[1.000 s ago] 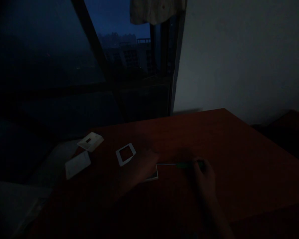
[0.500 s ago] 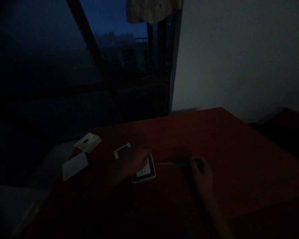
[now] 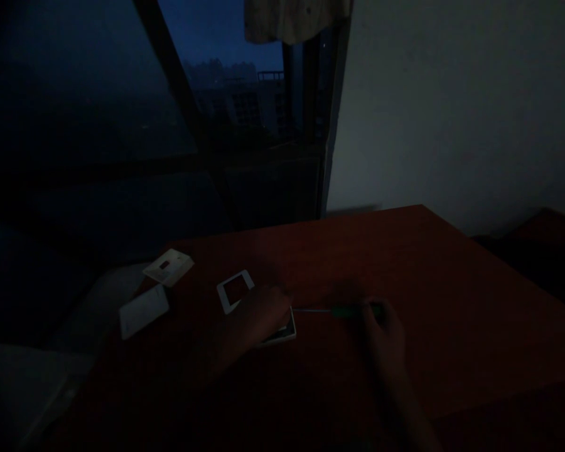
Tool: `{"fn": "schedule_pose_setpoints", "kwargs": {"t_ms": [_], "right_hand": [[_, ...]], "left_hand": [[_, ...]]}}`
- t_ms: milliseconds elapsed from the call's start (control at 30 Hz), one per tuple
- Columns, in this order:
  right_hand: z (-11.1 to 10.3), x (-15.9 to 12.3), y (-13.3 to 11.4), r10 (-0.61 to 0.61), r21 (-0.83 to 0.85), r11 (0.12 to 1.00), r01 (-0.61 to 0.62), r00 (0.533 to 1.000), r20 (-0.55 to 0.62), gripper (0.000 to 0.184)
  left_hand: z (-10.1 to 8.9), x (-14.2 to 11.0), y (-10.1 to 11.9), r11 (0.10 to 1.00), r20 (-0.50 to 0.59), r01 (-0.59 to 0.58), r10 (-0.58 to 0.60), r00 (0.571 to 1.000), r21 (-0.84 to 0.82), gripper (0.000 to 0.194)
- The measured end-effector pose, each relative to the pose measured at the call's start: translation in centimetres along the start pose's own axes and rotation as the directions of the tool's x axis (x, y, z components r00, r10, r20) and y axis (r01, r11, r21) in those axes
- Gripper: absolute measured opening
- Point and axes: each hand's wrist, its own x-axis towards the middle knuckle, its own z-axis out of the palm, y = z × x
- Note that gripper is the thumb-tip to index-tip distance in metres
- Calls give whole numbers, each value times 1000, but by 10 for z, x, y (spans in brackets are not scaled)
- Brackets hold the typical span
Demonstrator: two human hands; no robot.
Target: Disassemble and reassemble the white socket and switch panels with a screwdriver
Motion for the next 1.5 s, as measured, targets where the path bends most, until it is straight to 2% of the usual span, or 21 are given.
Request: {"fn": "schedule_pose_setpoints", "kwargs": {"t_ms": [167,400,700,867,1033,1233,1500], "right_hand": [[1,0,3,-1,-2,1000,1,1000,-9,35],[0,1,4,31,-33,999,-31,999,12,35],[0,0,-2,9,-28,1000,-9,1000,-1,34],[1,1,-2,12,-42,999,-12,1000,-2,36],[1,1,-4,23,-35,999,-23,1000,-7,36],[1,2,5,11,-25,1000,-11,1000,8,37],[2,1,9,17,-8,1000,-17,1000,2,36]], "left_hand": [[0,5,1,1000,21,12,-12,1000,23,14],[9,8,-2,1000,-17,1,0,1000,31,22],[1,2,-7,991,-24,-119,118,993,-61,17],[0,0,-8,988,-49,-143,140,989,-64,5],[2,-2,-7,987,-71,-156,154,986,-35,13],[3,-5,-6,992,-67,-130,130,989,-1,18],[8,0,-4,997,-59,-77,78,995,8,11]]}}
